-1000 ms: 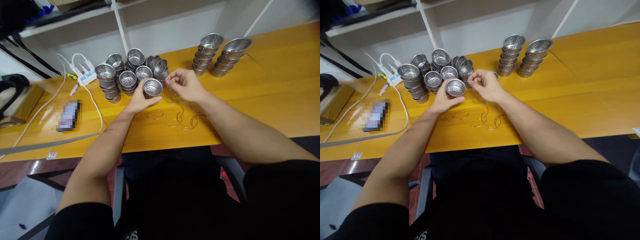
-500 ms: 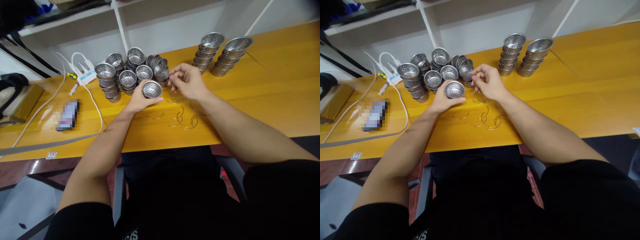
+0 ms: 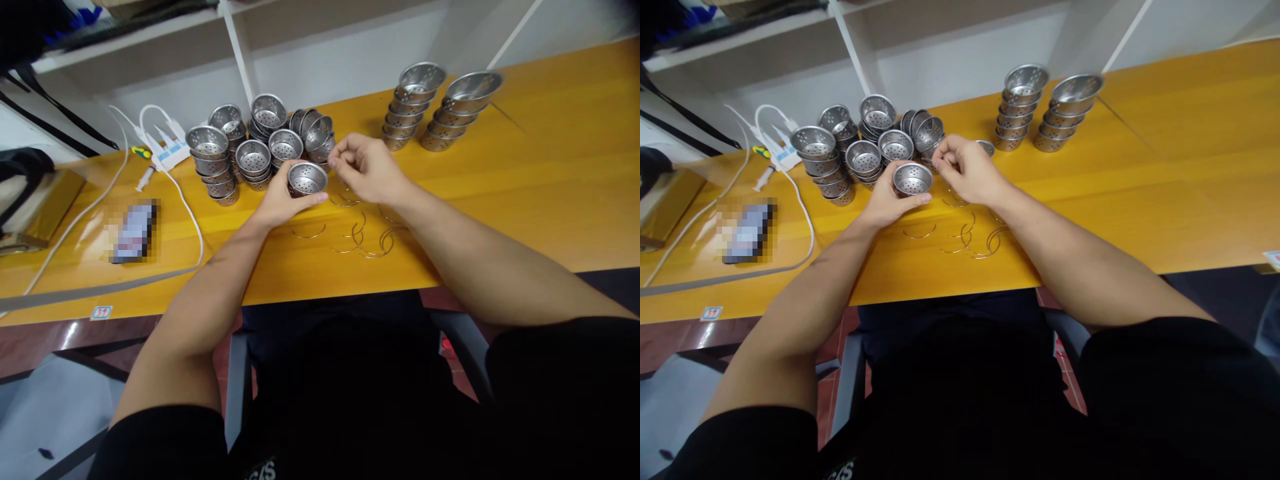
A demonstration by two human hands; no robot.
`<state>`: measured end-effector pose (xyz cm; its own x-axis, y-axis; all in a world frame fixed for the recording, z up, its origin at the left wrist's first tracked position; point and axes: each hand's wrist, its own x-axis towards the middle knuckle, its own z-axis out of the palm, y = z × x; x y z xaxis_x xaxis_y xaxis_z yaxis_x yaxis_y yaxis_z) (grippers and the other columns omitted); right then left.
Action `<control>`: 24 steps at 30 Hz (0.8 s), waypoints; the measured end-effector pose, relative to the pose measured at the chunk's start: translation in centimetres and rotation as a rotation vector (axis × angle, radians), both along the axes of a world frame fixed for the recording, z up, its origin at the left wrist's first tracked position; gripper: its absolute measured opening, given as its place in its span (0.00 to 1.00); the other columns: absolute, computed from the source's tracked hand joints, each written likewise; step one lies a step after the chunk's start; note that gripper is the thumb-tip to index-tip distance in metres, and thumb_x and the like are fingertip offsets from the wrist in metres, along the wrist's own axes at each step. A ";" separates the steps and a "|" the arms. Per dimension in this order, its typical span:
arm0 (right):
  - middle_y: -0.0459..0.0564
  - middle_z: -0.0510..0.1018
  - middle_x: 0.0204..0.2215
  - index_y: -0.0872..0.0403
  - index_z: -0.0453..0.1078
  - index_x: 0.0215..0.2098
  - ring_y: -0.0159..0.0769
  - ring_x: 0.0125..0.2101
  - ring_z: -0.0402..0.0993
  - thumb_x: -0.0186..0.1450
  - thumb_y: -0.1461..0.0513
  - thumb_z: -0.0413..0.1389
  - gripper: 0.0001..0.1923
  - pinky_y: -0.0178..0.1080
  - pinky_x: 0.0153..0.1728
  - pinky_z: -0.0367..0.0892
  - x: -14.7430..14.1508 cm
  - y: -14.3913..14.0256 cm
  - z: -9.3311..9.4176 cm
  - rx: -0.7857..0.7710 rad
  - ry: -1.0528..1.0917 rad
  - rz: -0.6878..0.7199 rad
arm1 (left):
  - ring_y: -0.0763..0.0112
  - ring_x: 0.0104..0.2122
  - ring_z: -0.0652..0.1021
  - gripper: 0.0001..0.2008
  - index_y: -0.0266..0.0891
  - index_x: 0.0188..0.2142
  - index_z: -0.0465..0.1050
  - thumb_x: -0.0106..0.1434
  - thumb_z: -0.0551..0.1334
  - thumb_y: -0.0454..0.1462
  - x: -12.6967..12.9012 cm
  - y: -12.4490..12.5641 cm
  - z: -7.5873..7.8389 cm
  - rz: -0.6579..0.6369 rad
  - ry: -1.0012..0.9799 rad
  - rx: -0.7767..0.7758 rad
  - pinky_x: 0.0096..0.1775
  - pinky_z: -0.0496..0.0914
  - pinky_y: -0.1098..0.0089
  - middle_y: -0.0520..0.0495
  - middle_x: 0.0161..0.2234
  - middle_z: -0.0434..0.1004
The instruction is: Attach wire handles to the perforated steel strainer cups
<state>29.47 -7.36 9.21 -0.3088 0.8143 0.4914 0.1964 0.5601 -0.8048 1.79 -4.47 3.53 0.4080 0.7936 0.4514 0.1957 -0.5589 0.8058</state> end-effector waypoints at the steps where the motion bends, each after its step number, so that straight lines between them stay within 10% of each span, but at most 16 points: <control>1: 0.43 0.70 0.26 0.44 0.75 0.47 0.39 0.27 0.66 0.80 0.39 0.81 0.27 0.45 0.28 0.70 -0.1 -0.1 0.0 0.015 -0.016 0.008 | 0.42 0.66 0.90 0.62 0.46 0.71 0.75 0.54 0.87 0.80 0.1 -0.1 -0.1 0.000 0.008 0.009 0.72 0.86 0.39 0.36 0.66 0.87; 24: 0.40 0.67 0.23 0.45 0.77 0.47 0.38 0.25 0.60 0.80 0.54 0.74 0.12 0.46 0.31 0.57 -2.2 -1.0 -0.5 0.028 -0.069 -0.058 | 0.43 0.67 0.90 0.53 0.46 0.72 0.68 0.63 0.91 0.65 1.7 -2.9 1.1 0.009 0.116 0.015 0.75 0.83 0.41 0.38 0.66 0.85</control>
